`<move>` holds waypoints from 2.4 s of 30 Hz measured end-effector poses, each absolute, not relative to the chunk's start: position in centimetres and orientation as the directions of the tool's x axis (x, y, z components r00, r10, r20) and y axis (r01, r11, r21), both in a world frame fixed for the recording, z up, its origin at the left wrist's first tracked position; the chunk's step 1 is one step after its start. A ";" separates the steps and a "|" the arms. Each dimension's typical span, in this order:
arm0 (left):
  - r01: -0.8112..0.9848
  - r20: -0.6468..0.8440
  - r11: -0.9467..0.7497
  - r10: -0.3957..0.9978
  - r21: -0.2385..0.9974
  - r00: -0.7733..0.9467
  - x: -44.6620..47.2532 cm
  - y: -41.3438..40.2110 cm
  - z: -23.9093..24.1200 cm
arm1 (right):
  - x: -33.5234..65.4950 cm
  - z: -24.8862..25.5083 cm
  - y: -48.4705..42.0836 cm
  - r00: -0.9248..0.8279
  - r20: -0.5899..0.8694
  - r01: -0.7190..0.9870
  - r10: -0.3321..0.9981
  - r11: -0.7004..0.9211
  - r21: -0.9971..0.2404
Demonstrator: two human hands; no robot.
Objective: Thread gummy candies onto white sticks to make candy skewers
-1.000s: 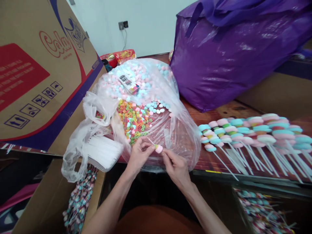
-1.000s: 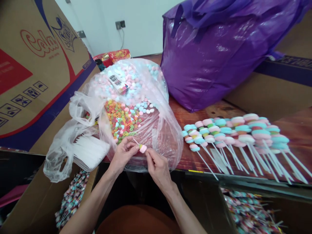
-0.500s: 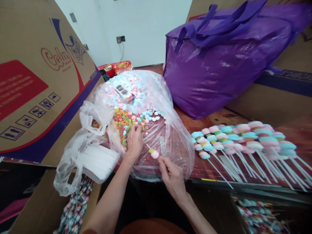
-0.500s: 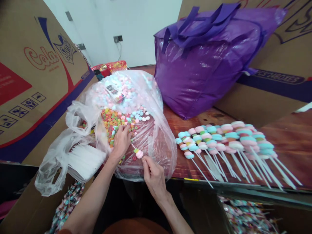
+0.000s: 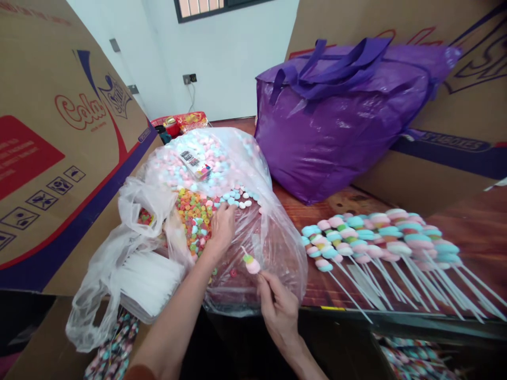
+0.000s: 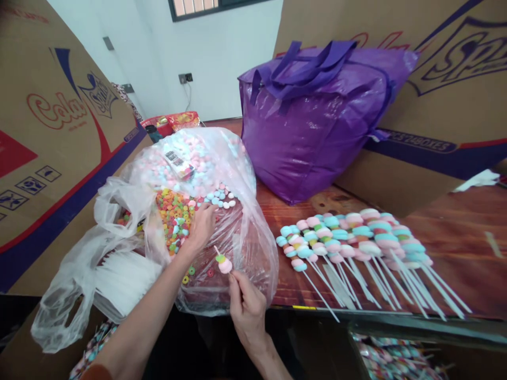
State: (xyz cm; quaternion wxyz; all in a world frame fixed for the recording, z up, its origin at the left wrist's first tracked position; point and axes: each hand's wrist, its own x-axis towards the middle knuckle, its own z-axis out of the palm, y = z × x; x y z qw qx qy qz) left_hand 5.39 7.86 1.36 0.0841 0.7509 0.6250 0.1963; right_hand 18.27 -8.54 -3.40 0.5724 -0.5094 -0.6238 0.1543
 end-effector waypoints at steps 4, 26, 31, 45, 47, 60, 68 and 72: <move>0.835 0.189 -0.379 0.925 0.398 0.329 7.1 11.6 0.7 | 18.4 -3.5 -8.6 0.256 0.485 0.391 0.836 0.369 -0.843; 0.620 0.002 -0.140 0.976 0.772 0.218 8.5 16.0 0.2 | 18.5 -3.5 -8.6 0.242 0.536 0.425 0.809 0.408 -0.808; 0.641 0.062 -0.225 0.962 0.734 0.267 8.6 15.4 -0.1 | 18.5 -3.6 -8.6 0.245 0.532 0.435 0.811 0.398 -0.807; 0.543 0.089 -0.212 0.966 0.812 0.245 8.1 11.5 0.3 | 18.4 -3.9 -8.6 0.244 0.414 0.429 0.877 0.286 -0.857; 0.355 0.033 -0.087 0.987 0.931 0.155 7.4 10.1 0.5 | 18.4 -3.7 -8.5 0.240 0.402 0.426 0.883 0.277 -0.861; -0.413 -0.249 0.170 0.958 0.895 -0.146 3.8 -0.9 -1.6 | 18.4 -2.5 -8.2 0.118 0.373 0.443 0.920 0.288 -0.849; -0.404 -0.198 0.135 0.973 0.905 -0.118 3.4 -1.4 -1.7 | 18.2 -2.3 -8.2 0.073 0.386 0.483 0.920 0.306 -0.820; -0.386 -0.191 0.128 0.973 0.914 -0.131 3.6 -1.6 -1.8 | 18.1 -2.2 -8.1 0.049 0.396 0.502 0.917 0.320 -0.804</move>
